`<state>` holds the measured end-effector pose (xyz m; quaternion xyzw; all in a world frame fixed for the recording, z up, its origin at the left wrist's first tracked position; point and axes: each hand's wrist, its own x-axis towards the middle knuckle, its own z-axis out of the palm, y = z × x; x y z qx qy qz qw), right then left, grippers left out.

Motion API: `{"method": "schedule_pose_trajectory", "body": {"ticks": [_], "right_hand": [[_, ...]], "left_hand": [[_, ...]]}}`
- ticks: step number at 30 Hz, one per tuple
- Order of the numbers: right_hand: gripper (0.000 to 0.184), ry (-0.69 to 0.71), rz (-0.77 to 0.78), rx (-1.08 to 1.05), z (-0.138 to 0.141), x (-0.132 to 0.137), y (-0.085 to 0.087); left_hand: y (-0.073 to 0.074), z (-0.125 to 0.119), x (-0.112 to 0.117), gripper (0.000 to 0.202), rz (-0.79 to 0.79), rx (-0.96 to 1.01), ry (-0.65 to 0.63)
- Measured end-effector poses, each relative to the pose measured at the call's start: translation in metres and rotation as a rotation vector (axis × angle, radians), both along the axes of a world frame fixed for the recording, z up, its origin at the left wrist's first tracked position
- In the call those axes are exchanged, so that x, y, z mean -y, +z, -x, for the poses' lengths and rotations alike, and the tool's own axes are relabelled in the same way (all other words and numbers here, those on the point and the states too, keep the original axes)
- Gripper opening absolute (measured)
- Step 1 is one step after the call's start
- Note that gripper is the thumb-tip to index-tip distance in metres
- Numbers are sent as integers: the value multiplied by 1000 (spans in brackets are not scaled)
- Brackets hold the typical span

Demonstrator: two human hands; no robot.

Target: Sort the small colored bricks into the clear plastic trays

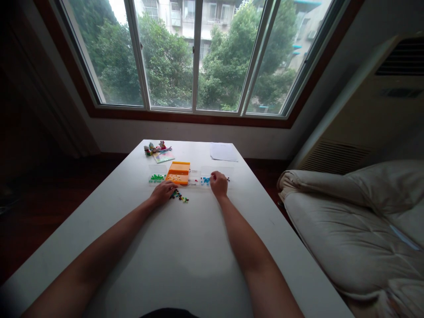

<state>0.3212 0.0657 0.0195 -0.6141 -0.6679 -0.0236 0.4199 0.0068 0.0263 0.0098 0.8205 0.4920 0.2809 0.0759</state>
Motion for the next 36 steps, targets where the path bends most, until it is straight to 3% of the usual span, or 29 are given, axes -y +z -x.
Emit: {"method": "schedule_pose_trajectory", "body": {"ticks": [6, 11, 21, 27, 33, 36], "right_hand": [[7, 615, 232, 205, 35, 17, 2], [13, 843, 494, 203, 45, 27, 7], [8, 915, 425, 237, 54, 33, 9], [5, 832, 343, 223, 59, 29, -5], [5, 645, 229, 191, 54, 21, -16], [7, 634, 218, 176, 51, 19, -18]], "left_hand": [[-1, 1, -1, 27, 1, 4, -20], [-1, 1, -2, 26, 9, 11, -4], [-2, 2, -2, 25, 11, 33, -16], [-2, 1, -3, 24, 9, 33, -15], [-2, 0, -2, 24, 8, 26, -14], [0, 0, -1, 25, 16, 19, -5]]}}
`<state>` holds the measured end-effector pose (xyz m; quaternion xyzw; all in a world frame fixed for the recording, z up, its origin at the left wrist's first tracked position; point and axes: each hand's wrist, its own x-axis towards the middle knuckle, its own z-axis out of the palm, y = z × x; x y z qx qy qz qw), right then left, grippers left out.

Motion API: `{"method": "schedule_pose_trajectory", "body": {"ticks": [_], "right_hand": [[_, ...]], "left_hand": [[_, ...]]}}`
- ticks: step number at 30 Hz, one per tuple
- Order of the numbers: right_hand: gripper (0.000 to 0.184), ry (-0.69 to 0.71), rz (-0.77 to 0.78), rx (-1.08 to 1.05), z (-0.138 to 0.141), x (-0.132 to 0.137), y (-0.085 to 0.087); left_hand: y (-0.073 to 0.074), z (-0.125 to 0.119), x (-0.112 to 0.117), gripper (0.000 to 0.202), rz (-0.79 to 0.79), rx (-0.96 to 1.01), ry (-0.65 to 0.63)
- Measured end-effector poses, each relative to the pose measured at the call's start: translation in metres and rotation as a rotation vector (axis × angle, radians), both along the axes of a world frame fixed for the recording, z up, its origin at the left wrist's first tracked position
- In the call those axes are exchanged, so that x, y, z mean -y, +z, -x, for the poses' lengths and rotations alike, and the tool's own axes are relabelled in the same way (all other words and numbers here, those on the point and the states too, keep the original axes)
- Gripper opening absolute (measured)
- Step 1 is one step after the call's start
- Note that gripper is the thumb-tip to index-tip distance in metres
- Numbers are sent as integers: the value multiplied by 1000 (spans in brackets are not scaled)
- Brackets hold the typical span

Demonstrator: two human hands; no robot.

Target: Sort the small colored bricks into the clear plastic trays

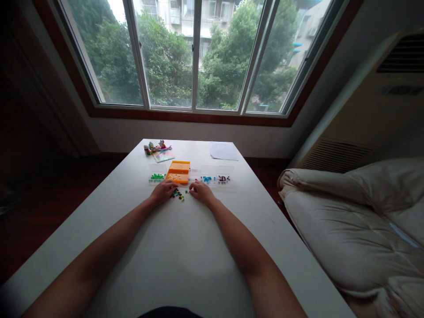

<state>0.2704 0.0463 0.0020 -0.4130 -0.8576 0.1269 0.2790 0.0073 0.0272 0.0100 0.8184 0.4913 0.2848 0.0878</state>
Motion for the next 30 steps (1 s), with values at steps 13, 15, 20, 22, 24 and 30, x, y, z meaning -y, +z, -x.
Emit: {"method": "schedule_pose_trajectory", "body": {"ticks": [13, 15, 20, 22, 24, 30], "right_hand": [[4, -148, -117, -58, -11, -6, 2], [7, -273, -193, -108, -19, -9, 7], [13, -674, -360, -251, -54, -21, 15], [13, -801, -375, -297, -72, -26, 12], [13, -899, -361, -333, -86, -31, 8], [16, -950, -341, -376, -88, -33, 2]], "left_hand": [[4, -7, 6, 27, -10, -63, -72], [4, -8, 6, 26, -15, -60, -85], [2, -8, 7, 26, -20, -47, -107], [2, -8, 8, 26, -23, -35, -134], [1, -8, 8, 26, -30, -24, -176], [5, -11, 12, 27, -34, -11, -310]]}}
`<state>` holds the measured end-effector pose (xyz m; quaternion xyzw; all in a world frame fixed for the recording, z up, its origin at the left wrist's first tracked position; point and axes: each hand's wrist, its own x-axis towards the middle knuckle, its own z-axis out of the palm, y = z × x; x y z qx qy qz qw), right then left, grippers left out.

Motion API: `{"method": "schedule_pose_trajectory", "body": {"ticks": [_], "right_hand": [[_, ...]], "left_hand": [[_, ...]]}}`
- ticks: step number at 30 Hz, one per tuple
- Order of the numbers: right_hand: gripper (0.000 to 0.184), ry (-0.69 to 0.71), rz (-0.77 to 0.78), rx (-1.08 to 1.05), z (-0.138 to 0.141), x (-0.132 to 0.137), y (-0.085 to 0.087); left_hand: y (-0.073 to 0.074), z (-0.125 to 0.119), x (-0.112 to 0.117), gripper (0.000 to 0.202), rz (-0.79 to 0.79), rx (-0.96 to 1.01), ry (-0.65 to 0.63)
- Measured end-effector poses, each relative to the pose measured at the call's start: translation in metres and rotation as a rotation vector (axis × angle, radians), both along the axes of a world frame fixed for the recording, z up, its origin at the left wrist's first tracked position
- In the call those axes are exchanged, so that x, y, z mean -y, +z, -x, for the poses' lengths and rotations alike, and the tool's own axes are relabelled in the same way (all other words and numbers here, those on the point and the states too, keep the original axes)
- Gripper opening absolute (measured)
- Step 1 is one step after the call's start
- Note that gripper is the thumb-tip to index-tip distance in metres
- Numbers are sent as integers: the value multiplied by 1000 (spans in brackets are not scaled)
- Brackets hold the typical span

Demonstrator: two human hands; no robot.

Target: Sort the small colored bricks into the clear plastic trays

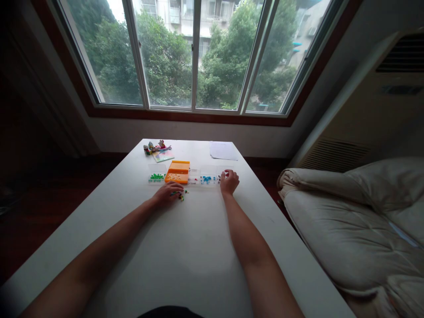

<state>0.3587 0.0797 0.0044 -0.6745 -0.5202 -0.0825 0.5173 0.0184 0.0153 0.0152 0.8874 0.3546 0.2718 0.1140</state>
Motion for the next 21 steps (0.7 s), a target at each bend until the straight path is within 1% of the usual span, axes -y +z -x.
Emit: {"method": "schedule_pose_trajectory", "body": {"ticks": [3, 9, 15, 18, 21], "right_hand": [[14, 63, -1, 31, 13, 2, 2], [15, 191, -4, 74, 35, 9, 4], [16, 330, -3, 106, 48, 16, 6], [17, 355, 27, 94, 50, 17, 8], [16, 351, 27, 90, 49, 17, 7]], "left_hand": [[2, -2, 2, 30, 12, -3, -53], [3, -6, 3, 30, 2, -33, -88], [5, -8, 5, 32, -11, -62, -77], [7, -8, 7, 34, -7, -75, -72], [8, -9, 8, 36, -7, -98, -67]]}}
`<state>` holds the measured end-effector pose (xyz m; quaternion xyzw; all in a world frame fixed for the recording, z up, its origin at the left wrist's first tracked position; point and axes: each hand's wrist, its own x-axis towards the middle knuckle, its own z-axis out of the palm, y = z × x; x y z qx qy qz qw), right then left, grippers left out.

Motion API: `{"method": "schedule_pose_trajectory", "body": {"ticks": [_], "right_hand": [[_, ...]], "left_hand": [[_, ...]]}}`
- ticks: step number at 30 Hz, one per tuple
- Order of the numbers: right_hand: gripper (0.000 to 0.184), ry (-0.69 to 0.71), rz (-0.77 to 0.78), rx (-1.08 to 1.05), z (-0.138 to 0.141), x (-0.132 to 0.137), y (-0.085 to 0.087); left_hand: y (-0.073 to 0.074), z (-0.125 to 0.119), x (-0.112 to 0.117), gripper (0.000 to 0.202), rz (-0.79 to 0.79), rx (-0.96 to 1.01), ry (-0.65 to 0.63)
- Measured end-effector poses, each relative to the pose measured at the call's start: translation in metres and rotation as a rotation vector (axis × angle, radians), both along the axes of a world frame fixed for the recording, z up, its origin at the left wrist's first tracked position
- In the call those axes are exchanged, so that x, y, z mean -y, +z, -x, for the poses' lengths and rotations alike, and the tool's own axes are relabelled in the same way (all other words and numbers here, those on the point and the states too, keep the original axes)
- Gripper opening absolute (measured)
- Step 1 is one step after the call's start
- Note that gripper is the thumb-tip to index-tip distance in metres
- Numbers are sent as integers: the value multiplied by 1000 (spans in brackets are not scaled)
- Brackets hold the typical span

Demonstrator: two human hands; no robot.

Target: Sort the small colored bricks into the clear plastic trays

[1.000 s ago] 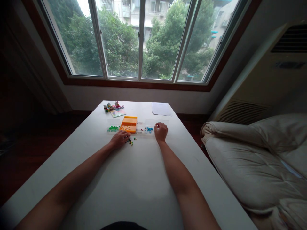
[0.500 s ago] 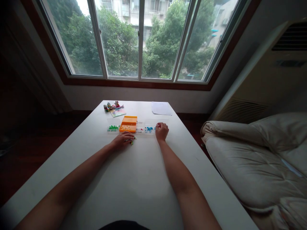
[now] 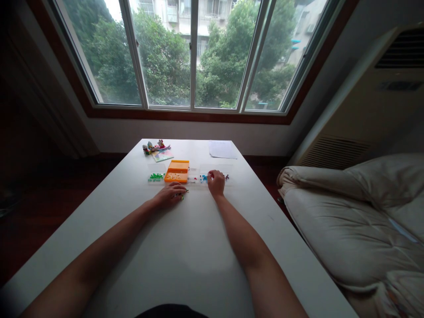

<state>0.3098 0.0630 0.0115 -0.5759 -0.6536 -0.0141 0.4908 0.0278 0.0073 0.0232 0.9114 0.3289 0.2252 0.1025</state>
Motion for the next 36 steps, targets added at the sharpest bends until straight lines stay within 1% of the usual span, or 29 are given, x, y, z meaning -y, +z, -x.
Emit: {"method": "schedule_pose_trajectory", "body": {"ticks": [4, 8, 17, 22, 26, 30, 36], "right_hand": [[15, -5, -16, 11, -1, -1, -2], [15, -5, -13, 35, 0, -1, -2], [15, 15, -11, 20, -1, -2, -4], [16, 31, 9, 3, 0, -1, -2], [17, 36, 34, 0, 0, 1, -1], [16, 40, 18, -6, 0, -1, -4], [16, 53, -11, -10, -1, -5, -10]], "left_hand": [[3, -2, 0, 36, -1, -38, 6], [4, -3, -1, 43, 10, -49, 16], [2, -3, -2, 48, -22, -75, 10], [3, -2, -1, 48, -28, -101, 22], [2, -3, -1, 48, -28, -84, 40], [1, -5, 0, 46, -47, -77, 39], [3, -6, 2, 46, -63, -161, 46]]}}
